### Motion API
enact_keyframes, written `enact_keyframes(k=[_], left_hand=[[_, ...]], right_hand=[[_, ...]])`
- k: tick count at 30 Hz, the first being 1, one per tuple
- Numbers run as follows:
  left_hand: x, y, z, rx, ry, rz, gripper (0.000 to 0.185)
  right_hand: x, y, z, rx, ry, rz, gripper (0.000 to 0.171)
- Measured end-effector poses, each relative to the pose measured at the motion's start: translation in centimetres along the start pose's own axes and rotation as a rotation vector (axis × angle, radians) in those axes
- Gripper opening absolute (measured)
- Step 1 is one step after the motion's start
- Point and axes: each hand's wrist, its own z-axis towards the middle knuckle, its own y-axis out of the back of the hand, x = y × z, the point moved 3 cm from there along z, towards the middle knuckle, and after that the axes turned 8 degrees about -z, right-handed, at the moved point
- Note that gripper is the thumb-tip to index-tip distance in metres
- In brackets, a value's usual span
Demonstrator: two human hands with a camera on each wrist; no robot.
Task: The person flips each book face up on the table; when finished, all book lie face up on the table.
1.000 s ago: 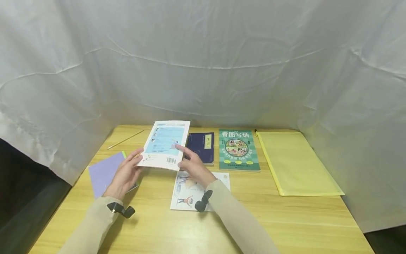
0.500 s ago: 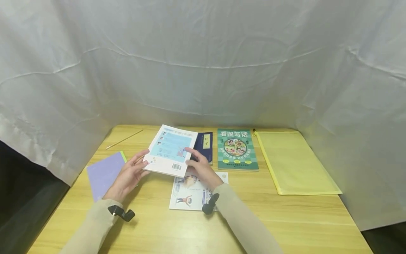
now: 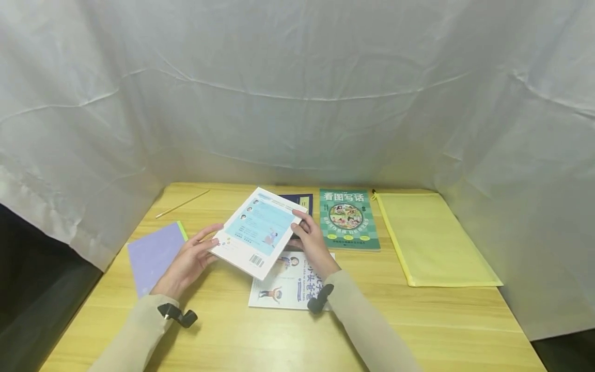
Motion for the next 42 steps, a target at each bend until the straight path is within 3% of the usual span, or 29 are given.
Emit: enact_keyframes(k=[5,13,19,22,32,37,42], left_hand=[[0.0,0.1,0.0,-0.003,0.001,-0.023,0.037],[0.4,0.4,-0.3,-0.010,0.018,-0.078,0.032],[0.0,0.6,-0.8,0.055,0.002,-0.218,0.041],[-0.1,0.7,-0.8,0.074,0.000,-0.245,0.040],[-0.1,0.9,-0.4,-0.009,-0.019,-0.057,0.031],[-0.6,0.9,-0.1,-0.035,-0.033,0.027,0.030],[-0.7,0.1,0.5,-0.067,-0.040,0.042,0.034]], right_hand=[[0.0,0.7,-0.3,-0.021,0.005,-0.017,0.050],[-0.1,1.6,-0.9,-0.029,-0.057,-0.065,0.067],[0.4,2.7,-1.2,-0.068,-0.070,-0.037,0.038],[0.8,3.0,-1.6,-0.064,-0.062,-0.052,0.037],[1.7,4.8,-2.2,-0.012,-0.019,-0.062,0.047],[2.1,5.9,-2.6,0.094,0.013,-0.157,0.048],[2.7,6.5,-3.0,0.175,0.080,-0.100,0.062]])
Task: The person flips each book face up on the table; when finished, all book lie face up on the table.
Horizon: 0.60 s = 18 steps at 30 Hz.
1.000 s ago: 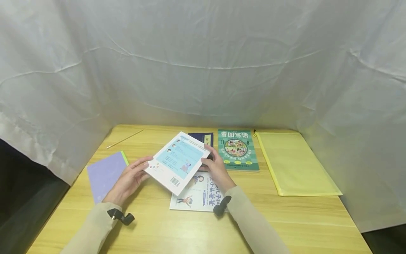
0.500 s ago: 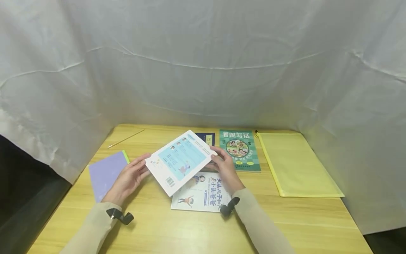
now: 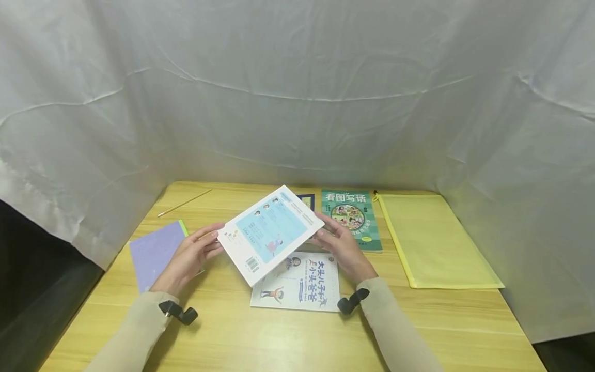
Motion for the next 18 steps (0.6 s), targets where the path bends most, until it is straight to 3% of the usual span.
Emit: enact_keyframes(k=[8,18], left_hand=[[0.3,-1.5,0.9,-0.093,0.017,-0.033,0.035],[0.8,-2.6,1.0,-0.148,0.056,-0.193,0.030]], right_hand=[[-0.2,0.3,0.0,-0.017,0.048,0.138,0.067],[-0.1,0.2,0.0,-0.006,0.129,0.234,0.064]])
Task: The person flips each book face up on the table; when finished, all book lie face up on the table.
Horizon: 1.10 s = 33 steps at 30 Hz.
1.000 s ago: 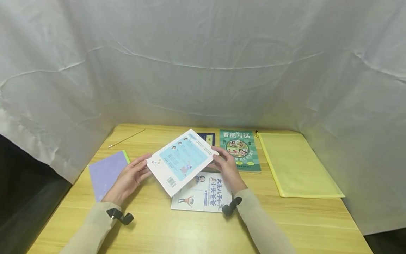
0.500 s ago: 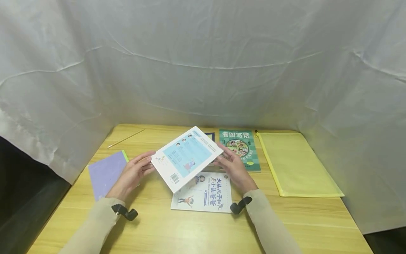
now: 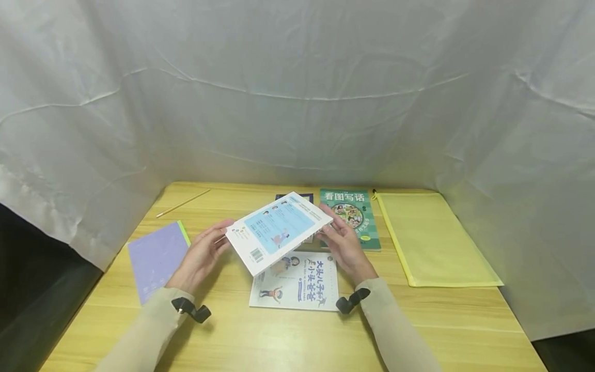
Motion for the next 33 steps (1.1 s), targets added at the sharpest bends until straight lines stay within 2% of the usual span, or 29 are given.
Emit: enact_keyframes(k=[4,8,12,19,23,29,31,33], left_hand=[[0.2,-0.4,0.0,0.016,-0.003,-0.053,0.028],[0.4,-0.8,-0.1,0.046,-0.038,-0.075,0.028],[0.4,-1.3,-0.2,0.109,-0.098,-0.052,0.039],[0.3,-2.8,-0.8,0.193,-0.233,0.075,0.053],[0.4,-3.6,-1.1,0.260,-0.296,0.083,0.058],[0.6,-4.3,-1.9,0.396,-0.330,0.052,0.065],[0.4,-4.6,-2.0,0.406,-0.357,0.063,0.067],[0.4,-5.3,-1.9,0.387,-0.406,0.107,0.065]], right_hand=[[0.3,-0.1,0.0,0.012,0.029,0.011,0.064],[0.4,-0.1,0.0,0.014,0.056,-0.021,0.064],[0.4,0.1,0.0,-0.002,0.072,-0.080,0.063],[0.2,0.3,0.2,-0.061,0.048,-0.113,0.066],[0.0,0.4,0.3,-0.113,0.044,-0.099,0.063],[-0.3,0.3,0.3,-0.179,0.043,-0.084,0.060],[-0.2,0.1,0.4,-0.197,0.044,-0.102,0.059],[0.0,-0.2,0.8,-0.216,0.047,-0.140,0.056]])
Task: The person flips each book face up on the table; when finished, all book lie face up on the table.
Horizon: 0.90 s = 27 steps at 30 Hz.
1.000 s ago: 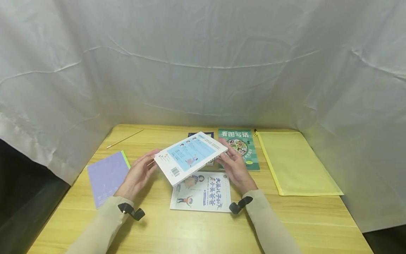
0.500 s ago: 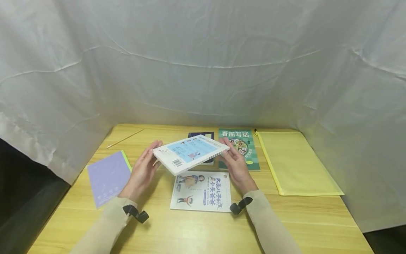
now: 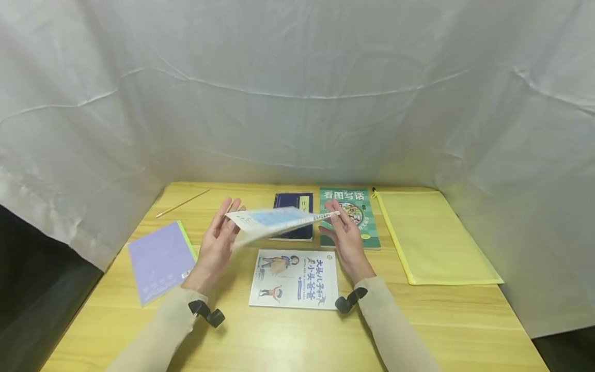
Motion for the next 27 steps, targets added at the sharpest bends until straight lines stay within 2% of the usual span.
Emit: enact_keyframes(k=[3,6,9,11,13,16,20,22,27], left_hand=[[0.6,-1.6,0.7,-0.053,-0.020,0.137,0.049],[2.1,-3.2,1.0,-0.066,-0.001,0.247,0.034],[4.1,-4.1,0.8,-0.067,0.066,0.297,0.031],[5.0,-3.9,0.3,-0.106,0.109,0.300,0.030],[5.5,-3.4,0.0,-0.142,0.125,0.301,0.028],[5.5,-2.8,-0.2,-0.164,0.128,0.265,0.027],[5.4,-2.4,-0.1,-0.139,0.155,0.252,0.030],[5.4,-2.3,-0.1,-0.142,0.182,0.306,0.029],[5.8,-1.8,-0.7,-0.147,0.223,0.464,0.024]], right_hand=[[0.6,-1.1,0.6,0.012,0.000,-0.131,0.049],[0.4,-2.4,0.9,0.041,-0.062,-0.282,0.047],[-0.7,-2.5,0.3,0.015,-0.246,-0.337,0.045],[-1.4,-2.1,-0.5,-0.014,-0.373,-0.336,0.047],[-1.6,-1.7,-1.1,-0.022,-0.457,-0.303,0.050],[-1.2,-1.5,-1.4,0.036,-0.454,-0.312,0.056],[-0.7,-1.1,-1.3,0.108,-0.384,-0.357,0.053],[-0.7,-0.7,-1.4,0.119,-0.369,-0.354,0.048],[-1.4,0.3,-1.9,0.099,-0.384,-0.251,0.042]])
